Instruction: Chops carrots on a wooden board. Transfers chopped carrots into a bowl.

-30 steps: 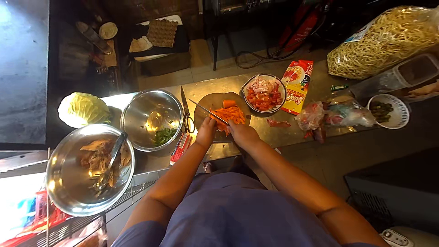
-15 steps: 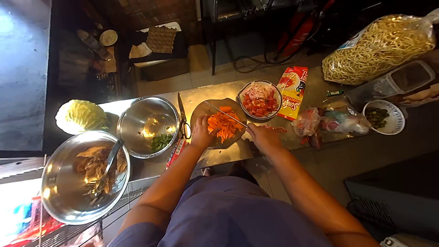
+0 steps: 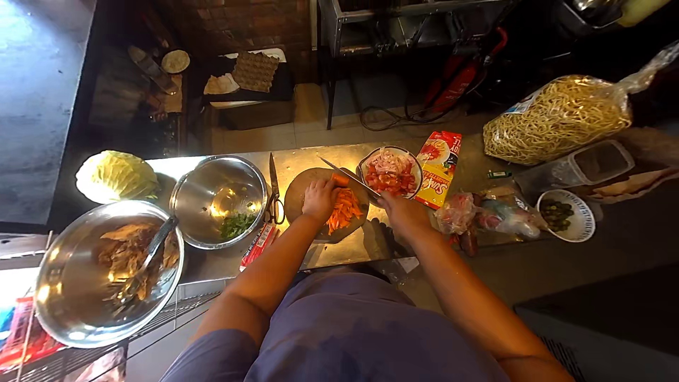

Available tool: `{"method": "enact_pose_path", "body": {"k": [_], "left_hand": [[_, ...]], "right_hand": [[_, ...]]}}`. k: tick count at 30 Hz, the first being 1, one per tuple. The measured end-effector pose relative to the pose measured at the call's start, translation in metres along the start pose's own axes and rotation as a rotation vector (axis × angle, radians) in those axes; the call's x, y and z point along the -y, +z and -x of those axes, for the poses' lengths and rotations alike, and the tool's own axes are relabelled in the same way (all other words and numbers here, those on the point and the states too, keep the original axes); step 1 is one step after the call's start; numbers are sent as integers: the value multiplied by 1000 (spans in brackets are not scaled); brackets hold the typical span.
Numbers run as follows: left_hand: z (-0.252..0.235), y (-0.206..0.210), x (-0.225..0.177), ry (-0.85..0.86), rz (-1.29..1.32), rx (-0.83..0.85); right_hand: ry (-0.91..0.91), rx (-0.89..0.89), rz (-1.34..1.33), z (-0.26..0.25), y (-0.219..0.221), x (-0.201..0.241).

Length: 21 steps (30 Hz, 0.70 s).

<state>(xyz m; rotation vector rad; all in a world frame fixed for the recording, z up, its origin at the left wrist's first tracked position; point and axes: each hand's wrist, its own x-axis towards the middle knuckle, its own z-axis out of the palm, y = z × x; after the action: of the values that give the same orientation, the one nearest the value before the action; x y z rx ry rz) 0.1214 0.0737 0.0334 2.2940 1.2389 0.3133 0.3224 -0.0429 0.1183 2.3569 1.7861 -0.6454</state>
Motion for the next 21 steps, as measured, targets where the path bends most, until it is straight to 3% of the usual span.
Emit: {"method": "enact_pose_path", "body": {"k": [3,6,9,11,16,21], "left_hand": [[-16,-3,-8,-6,-27,98],[-15,-7,-1,-21,36,52],[9,2,25,-16,73,-35],[28,11,40,-47,90,5],[53,24,33,-36,20,37],[9,-7,10,33,50,-397]], "right_hand": [[-26,4,-16,6,2,-9],[-87,13,16,14,2,-20],[-109,19,73,12,5,-34],[-106,58,107,5,3,-39],[-111,120,147,-19,11,-54],[-95,127,128,-20,11,-57]]}}
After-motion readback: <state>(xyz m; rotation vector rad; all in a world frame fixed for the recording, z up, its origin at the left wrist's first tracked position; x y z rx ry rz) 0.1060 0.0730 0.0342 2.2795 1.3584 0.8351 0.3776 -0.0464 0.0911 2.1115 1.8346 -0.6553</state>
